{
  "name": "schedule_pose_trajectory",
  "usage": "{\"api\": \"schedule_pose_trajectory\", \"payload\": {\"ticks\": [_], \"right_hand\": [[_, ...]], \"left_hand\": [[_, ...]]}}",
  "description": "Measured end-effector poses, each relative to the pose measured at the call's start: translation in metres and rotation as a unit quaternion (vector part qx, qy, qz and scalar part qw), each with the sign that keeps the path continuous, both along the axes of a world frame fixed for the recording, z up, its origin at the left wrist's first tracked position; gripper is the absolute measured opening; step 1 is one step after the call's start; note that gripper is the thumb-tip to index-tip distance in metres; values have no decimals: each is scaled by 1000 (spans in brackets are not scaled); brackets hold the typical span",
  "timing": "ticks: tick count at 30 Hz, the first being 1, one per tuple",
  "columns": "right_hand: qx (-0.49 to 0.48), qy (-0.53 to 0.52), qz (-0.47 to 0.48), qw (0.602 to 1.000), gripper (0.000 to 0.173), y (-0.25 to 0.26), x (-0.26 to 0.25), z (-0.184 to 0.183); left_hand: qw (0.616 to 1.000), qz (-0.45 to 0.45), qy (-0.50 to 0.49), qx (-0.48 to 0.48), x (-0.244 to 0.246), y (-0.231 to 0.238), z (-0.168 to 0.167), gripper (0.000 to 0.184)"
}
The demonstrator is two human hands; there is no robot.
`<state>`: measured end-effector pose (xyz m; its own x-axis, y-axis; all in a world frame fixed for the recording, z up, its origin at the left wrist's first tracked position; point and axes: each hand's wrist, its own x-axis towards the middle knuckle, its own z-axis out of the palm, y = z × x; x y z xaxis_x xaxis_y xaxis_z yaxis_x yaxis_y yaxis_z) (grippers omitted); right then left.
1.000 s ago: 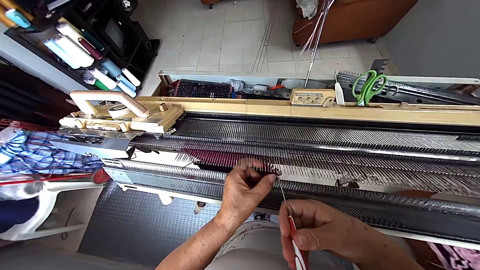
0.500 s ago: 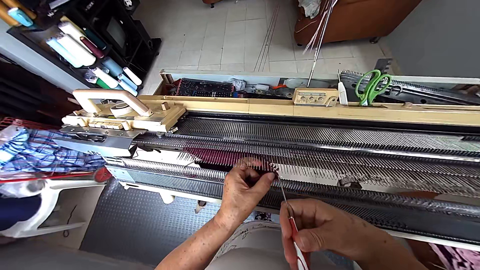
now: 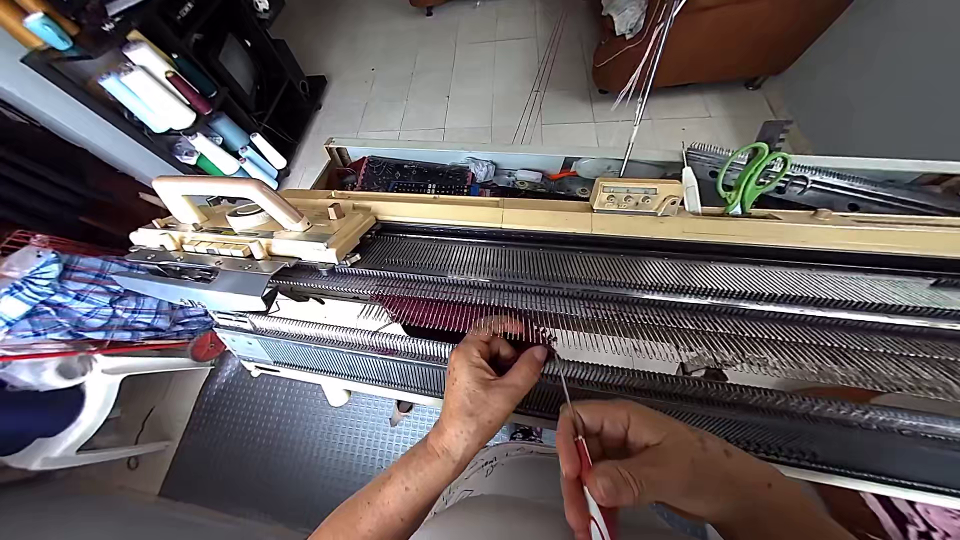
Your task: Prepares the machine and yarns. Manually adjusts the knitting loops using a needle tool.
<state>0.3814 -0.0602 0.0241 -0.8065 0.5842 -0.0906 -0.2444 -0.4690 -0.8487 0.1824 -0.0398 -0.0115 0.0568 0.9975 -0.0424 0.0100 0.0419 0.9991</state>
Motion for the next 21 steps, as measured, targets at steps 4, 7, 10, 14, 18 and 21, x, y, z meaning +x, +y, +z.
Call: {"api": "schedule_pose_trajectory", "payload": {"ticks": [4,7,10,14,18,21], "right_hand": [[-3,-18,-13,1000,16,13,-2,-12],[-31,-22,-29,999,11,31,-10,-29],[1,4,-17,1000,17,15,-7,-19],[1,-1,3,1000,20,2,-2,-1],[-4,-18,-11,1000,15,18,-5,-15],[-31,-22,-25,999,11,30,-13,-29]], "left_hand": [[1000,-7,2,10,-5,2,-4,17],[1000,-23,4,5,-9,3,-5,20],[1000,-11,0,6,-7,1,0,19],[1000,2,5,9,-5,1,-2,9],[1000,-12,-1,23,-11,4,-9,14],[1000,-23,-10,11,-14,4,-8,12]]}}
